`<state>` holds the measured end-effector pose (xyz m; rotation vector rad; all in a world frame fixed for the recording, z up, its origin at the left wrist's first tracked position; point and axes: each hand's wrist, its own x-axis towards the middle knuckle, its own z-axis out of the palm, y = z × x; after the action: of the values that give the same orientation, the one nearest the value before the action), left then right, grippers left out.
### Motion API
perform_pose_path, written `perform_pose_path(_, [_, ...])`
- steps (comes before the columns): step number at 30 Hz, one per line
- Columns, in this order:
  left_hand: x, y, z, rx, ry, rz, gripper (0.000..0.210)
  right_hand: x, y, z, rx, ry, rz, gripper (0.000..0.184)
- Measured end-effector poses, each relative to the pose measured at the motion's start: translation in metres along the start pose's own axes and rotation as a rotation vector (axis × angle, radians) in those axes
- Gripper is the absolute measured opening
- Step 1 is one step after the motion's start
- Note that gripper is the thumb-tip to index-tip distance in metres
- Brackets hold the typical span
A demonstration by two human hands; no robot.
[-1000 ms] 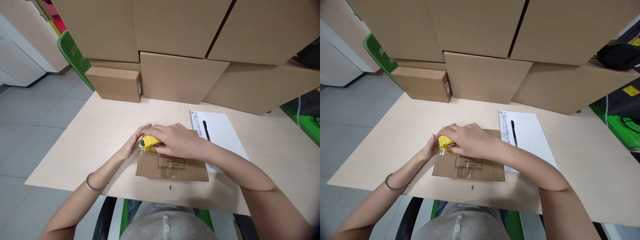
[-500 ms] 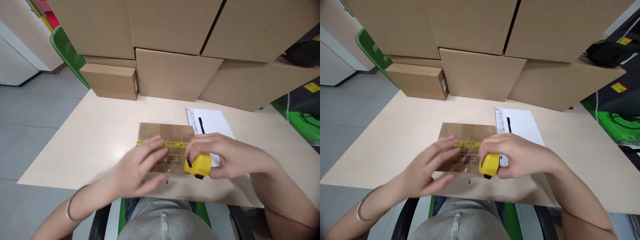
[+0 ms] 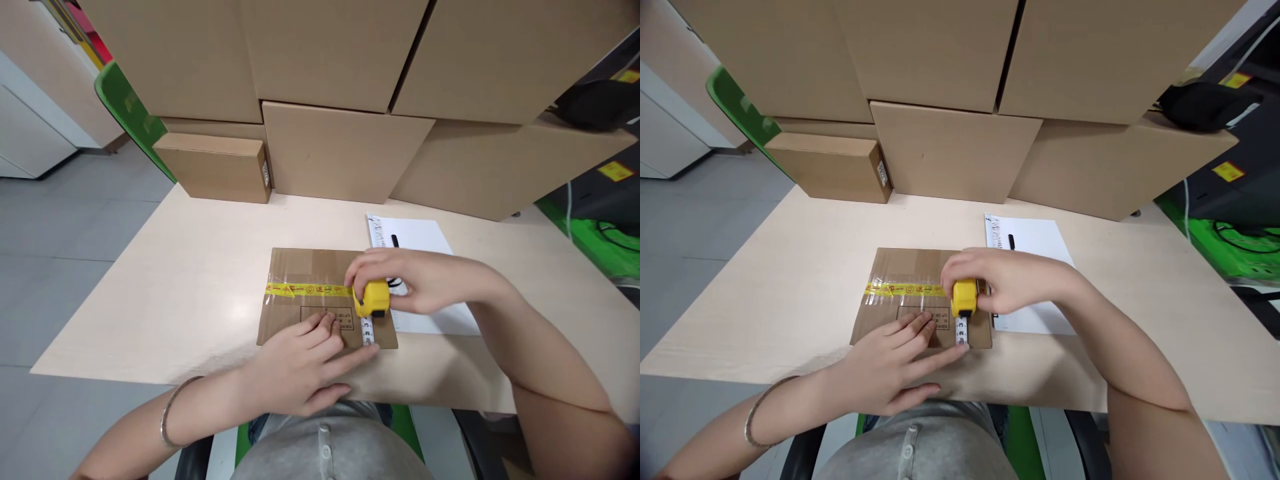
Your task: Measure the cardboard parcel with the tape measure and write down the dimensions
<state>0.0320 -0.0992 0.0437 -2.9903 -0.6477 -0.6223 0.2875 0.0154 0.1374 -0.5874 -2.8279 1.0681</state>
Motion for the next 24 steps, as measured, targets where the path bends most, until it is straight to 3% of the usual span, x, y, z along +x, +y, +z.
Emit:
perform_pose_path(7, [0.002, 0.002, 0.002, -0.007, 0.008, -0.009, 0.052, 0.027, 0.047, -0.05, -0.076, 0.136, 0.116, 0.035])
perform_pose_path(14, [0.003, 0.0, 0.001, -0.01, 0.01, -0.02, 0.051, 0.043, 0.074, -0.052, 0.033, 0.073, 0.181, 0.037])
perform_pose_path(20, [0.002, 0.0, 0.003, 0.008, 0.015, 0.001, 0.054, 0.027, 0.053, -0.053, -0.036, 0.159, 0.128, 0.035])
perform_pose_path(24, [0.0, 0.001, 0.009, 0.066, 0.009, 0.035, 0.057, 0.016, 0.015, -0.026, -0.041, 0.06, 0.023, 0.042])
